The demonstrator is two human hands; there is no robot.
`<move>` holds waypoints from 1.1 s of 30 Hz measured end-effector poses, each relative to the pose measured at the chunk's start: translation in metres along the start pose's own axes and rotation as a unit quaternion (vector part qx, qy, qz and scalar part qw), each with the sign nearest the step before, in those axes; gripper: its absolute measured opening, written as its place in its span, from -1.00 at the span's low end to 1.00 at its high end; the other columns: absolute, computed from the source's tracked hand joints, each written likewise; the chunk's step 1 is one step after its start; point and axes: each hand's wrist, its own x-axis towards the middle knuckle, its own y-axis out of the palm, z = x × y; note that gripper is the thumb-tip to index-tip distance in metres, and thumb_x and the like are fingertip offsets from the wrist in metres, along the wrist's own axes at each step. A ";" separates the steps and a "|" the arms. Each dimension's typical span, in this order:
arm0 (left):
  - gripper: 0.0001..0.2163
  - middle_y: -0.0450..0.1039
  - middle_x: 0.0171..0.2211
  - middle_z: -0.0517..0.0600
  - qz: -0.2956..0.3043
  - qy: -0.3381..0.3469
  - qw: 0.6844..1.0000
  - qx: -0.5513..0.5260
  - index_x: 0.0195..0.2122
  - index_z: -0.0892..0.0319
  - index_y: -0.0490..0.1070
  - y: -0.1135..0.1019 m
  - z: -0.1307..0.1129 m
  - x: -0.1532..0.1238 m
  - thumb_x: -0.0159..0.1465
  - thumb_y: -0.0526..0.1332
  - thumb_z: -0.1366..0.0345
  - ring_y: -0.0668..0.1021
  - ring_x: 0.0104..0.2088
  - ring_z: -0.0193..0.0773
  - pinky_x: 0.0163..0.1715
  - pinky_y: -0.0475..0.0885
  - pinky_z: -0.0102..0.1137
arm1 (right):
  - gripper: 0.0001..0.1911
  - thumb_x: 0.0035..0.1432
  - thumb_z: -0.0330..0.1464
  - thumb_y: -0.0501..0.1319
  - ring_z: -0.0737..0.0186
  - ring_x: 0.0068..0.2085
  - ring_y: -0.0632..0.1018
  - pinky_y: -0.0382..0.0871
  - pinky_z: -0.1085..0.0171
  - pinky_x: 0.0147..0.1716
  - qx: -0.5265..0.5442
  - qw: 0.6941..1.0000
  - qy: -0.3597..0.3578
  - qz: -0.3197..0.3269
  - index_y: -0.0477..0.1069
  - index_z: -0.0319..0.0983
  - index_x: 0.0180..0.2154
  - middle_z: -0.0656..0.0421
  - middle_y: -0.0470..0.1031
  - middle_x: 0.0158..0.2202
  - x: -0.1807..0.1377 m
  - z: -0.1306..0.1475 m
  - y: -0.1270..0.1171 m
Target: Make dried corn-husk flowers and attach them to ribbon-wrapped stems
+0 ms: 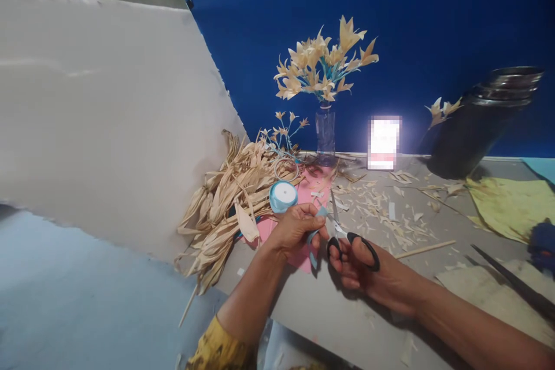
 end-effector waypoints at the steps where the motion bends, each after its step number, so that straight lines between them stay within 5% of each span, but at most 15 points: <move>1: -0.56 0.55 -0.58 -0.02 -0.001 0.003 1.000 -0.002 -0.42 0.20 0.29 -0.001 0.000 0.000 -0.02 0.53 0.10 0.41 -0.75 -0.40 -0.75 0.29 -0.52 | -0.40 -0.15 0.13 0.49 0.40 -0.44 0.23 0.16 0.41 -0.48 0.011 1.000 0.001 -0.012 0.54 -0.26 -0.33 0.19 0.38 -0.39 0.001 -0.003 0.002; 5: -0.55 0.55 -0.61 -0.01 -0.002 -0.008 1.000 0.013 -0.45 0.19 0.26 -0.002 0.004 -0.006 -0.05 0.53 0.10 0.39 -0.78 -0.41 -0.76 0.28 -0.53 | -0.47 -0.14 0.05 0.53 0.42 -0.52 0.15 0.05 0.39 -0.57 0.037 0.999 -0.017 -0.029 0.45 -0.24 -0.52 0.27 0.25 -0.53 0.006 0.016 -0.001; 8: -0.57 0.55 -0.62 0.03 0.016 -0.074 0.995 0.063 -0.47 0.19 0.28 0.000 0.009 -0.011 -0.05 0.53 0.12 0.42 -0.78 -0.37 -0.80 0.17 -0.56 | -0.49 -0.20 -0.17 0.61 0.42 -0.55 0.11 0.04 0.40 -0.60 0.094 0.971 -0.204 -0.086 0.31 -0.21 -0.61 0.34 0.17 -0.59 0.005 0.059 -0.017; 10: -0.61 0.56 -0.61 0.04 -0.003 -0.077 0.994 0.072 -0.42 0.20 0.32 0.002 0.008 -0.014 -0.03 0.51 0.14 0.41 -0.78 -0.37 -0.79 0.17 -0.55 | -0.52 -0.15 -0.10 0.58 0.40 -0.51 0.19 0.16 0.39 -0.55 0.102 0.949 -0.275 -0.114 0.35 -0.18 -0.56 0.31 0.28 -0.50 0.002 0.080 -0.029; 13: -0.53 0.59 -0.57 0.00 -0.051 -0.008 0.996 0.076 -0.07 0.25 0.42 0.006 -0.007 -0.020 0.04 0.47 0.20 0.39 -0.78 -0.39 -0.72 0.28 -0.51 | -0.52 -0.11 0.07 0.50 0.37 -0.48 0.24 0.21 0.35 -0.55 0.010 0.971 -0.196 -0.134 0.48 -0.18 -0.46 0.22 0.39 -0.41 0.000 0.080 -0.037; 16: -0.27 0.61 -0.52 -0.03 -0.074 0.064 0.990 0.100 0.33 0.19 0.18 0.009 -0.035 -0.038 0.16 0.41 0.23 0.45 -0.74 -0.35 -0.68 0.32 -0.49 | -0.42 -0.07 0.16 0.43 0.36 -0.51 0.26 0.19 0.31 -0.54 -0.130 0.971 -0.152 -0.132 0.55 -0.23 -0.35 0.18 0.41 -0.44 0.001 0.061 -0.038; 19: -0.38 0.62 -0.48 -0.04 -0.144 0.170 0.970 0.098 0.27 0.14 0.28 0.008 -0.056 -0.061 0.20 0.39 0.20 0.54 -0.65 -0.30 -0.58 0.41 -0.45 | -0.40 0.01 0.18 0.36 0.35 -0.53 0.30 0.13 0.29 -0.56 -0.241 0.950 -0.145 -0.135 0.54 -0.25 -0.34 0.16 0.45 -0.47 0.001 0.052 -0.039; 22: -0.73 0.62 -0.42 -0.01 -0.180 0.175 0.951 0.183 -0.06 0.15 0.49 0.007 -0.056 -0.070 0.24 0.32 0.21 0.57 -0.55 -0.26 -0.48 0.45 -0.39 | -0.51 0.05 0.09 0.38 0.31 -0.53 0.34 0.12 0.29 -0.55 -0.319 0.925 -0.116 -0.170 0.53 -0.24 -0.43 0.17 0.43 -0.54 0.002 0.055 -0.042; 24: -0.90 0.62 -0.38 0.03 -0.170 0.141 0.920 0.324 -0.27 0.16 0.53 0.007 -0.047 -0.063 0.26 0.25 0.29 0.57 -0.47 -0.24 -0.41 0.44 -0.37 | -0.55 0.02 0.03 0.43 0.26 -0.51 0.39 0.15 0.28 -0.53 -0.338 0.913 -0.113 -0.198 0.51 -0.23 -0.49 0.16 0.43 -0.57 0.002 0.058 -0.044; 27: -0.84 0.59 -0.34 0.05 -0.149 0.158 0.829 0.516 -0.36 0.14 0.53 0.009 -0.029 -0.042 0.26 0.15 0.42 0.56 -0.27 -0.15 -0.21 0.41 -0.33 | -0.57 -0.01 0.00 0.44 0.29 -0.54 0.37 0.13 0.28 -0.55 -0.342 0.909 -0.102 -0.215 0.51 -0.24 -0.51 0.15 0.45 -0.57 0.002 0.062 -0.044; 30: -0.86 0.55 -0.29 0.07 -0.100 0.144 0.777 0.605 -0.30 0.13 0.51 0.013 -0.016 -0.020 0.19 0.19 0.45 0.55 -0.22 -0.09 -0.17 0.37 -0.30 | -0.55 -0.02 0.02 0.43 0.33 -0.57 0.35 0.12 0.29 -0.55 -0.359 0.904 -0.086 -0.214 0.51 -0.25 -0.52 0.12 0.50 -0.56 0.003 0.061 -0.044; 33: -0.84 0.48 -0.37 0.06 -0.143 0.127 0.749 0.635 -0.35 0.13 0.46 0.017 -0.008 -0.003 0.10 0.24 0.52 0.54 -0.30 -0.06 -0.21 0.35 -0.29 | -0.54 -0.07 0.03 0.44 0.29 -0.54 0.39 0.15 0.29 -0.53 -0.379 0.899 -0.076 -0.204 0.48 -0.25 -0.53 0.10 0.53 -0.53 0.003 0.057 -0.045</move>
